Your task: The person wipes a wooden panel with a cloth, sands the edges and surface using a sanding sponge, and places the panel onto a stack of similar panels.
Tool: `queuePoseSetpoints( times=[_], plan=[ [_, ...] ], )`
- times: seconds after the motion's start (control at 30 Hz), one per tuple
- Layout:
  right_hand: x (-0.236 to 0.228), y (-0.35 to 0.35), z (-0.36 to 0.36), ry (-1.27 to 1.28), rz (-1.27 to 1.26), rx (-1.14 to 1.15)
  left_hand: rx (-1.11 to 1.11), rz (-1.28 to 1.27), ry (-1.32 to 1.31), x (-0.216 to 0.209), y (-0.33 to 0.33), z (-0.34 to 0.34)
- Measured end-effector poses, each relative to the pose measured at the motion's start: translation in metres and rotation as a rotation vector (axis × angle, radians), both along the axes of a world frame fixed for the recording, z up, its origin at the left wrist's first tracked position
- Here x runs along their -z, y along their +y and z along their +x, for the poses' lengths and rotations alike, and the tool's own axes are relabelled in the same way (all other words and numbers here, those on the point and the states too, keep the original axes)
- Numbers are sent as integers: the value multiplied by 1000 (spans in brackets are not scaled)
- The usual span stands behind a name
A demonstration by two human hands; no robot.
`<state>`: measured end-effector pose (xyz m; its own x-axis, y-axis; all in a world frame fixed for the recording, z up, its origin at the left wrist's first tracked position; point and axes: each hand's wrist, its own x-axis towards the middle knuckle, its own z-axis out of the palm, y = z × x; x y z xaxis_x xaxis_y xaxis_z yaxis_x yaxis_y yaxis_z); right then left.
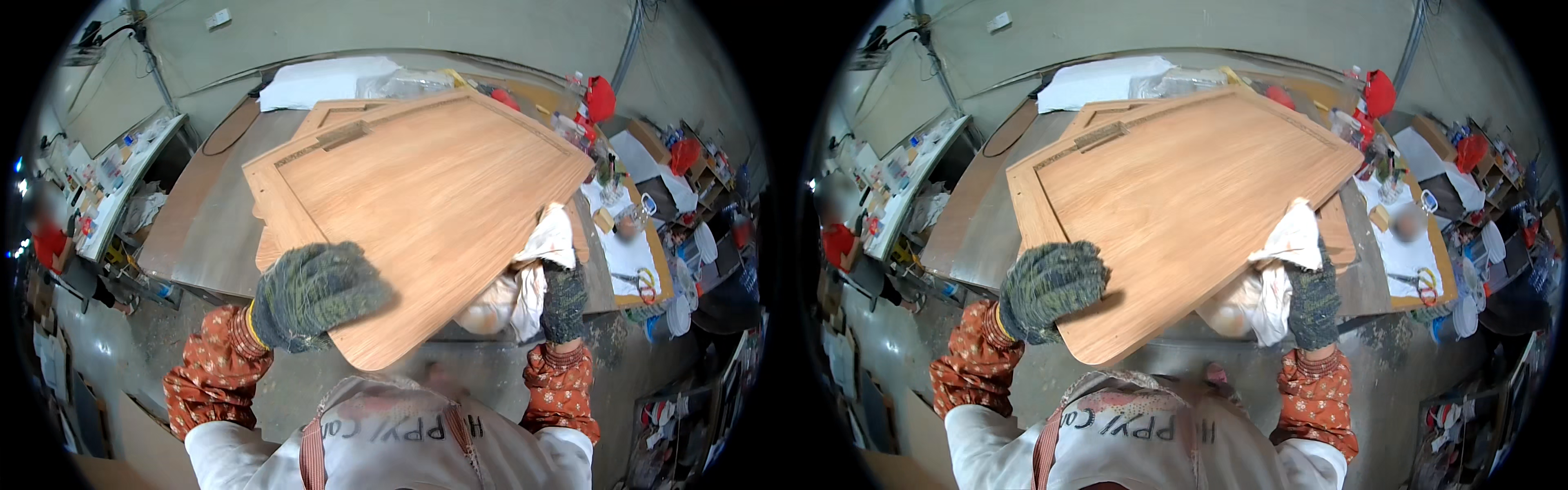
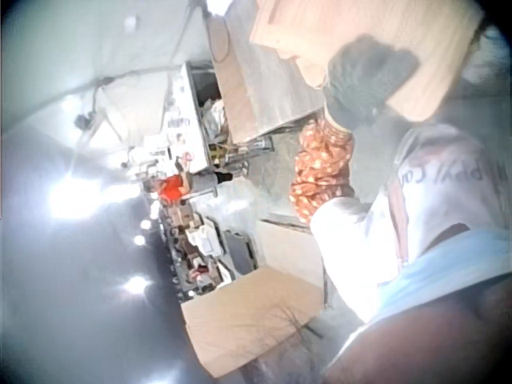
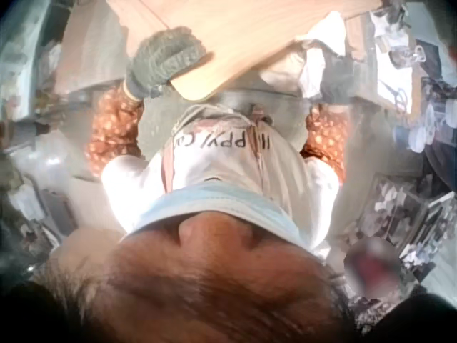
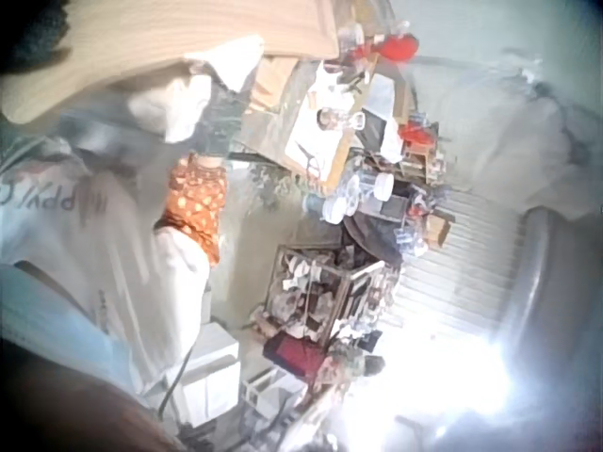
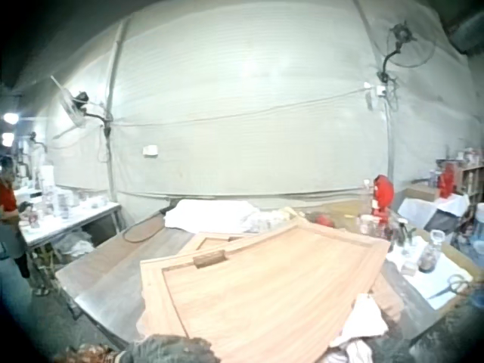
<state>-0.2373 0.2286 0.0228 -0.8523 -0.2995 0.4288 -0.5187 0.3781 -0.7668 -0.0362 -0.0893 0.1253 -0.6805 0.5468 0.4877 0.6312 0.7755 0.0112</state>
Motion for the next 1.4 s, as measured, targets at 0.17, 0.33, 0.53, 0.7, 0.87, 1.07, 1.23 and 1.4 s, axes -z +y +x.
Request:
queuePoseSetpoints(
  times=[0.17, 0.33, 0.53, 0.7, 0.87, 1.07, 1.23, 1.4],
  plan=[
    [-43, 74, -33, 110, -243, 107, -240, -89, 1, 38, -22, 18],
    [-57, -62, 13, 541, 209, -146, -362, -71, 131, 40, -24, 16],
    [-76, -113, 19, 583, 502, -539, -398, -6, 63, 41, -29, 24],
    [-91, -56, -93, 331, 642, -272, -336, -81, 52, 47, -37, 20],
    [-70, -49, -116, 718, 446, 122, -460, -166, 1, 29, -80, 19],
    [-115, -36, -124, 215, -116, -11, -863, 94, 4, -24, -82, 47],
    [-87, -107, -42, 458, -54, -482, -414, 153, 143, -30, 36, -63],
    [-104, -105, -31, -125, -570, -1200, -477, 337, 184, 58, -31, -78]
  ],
)
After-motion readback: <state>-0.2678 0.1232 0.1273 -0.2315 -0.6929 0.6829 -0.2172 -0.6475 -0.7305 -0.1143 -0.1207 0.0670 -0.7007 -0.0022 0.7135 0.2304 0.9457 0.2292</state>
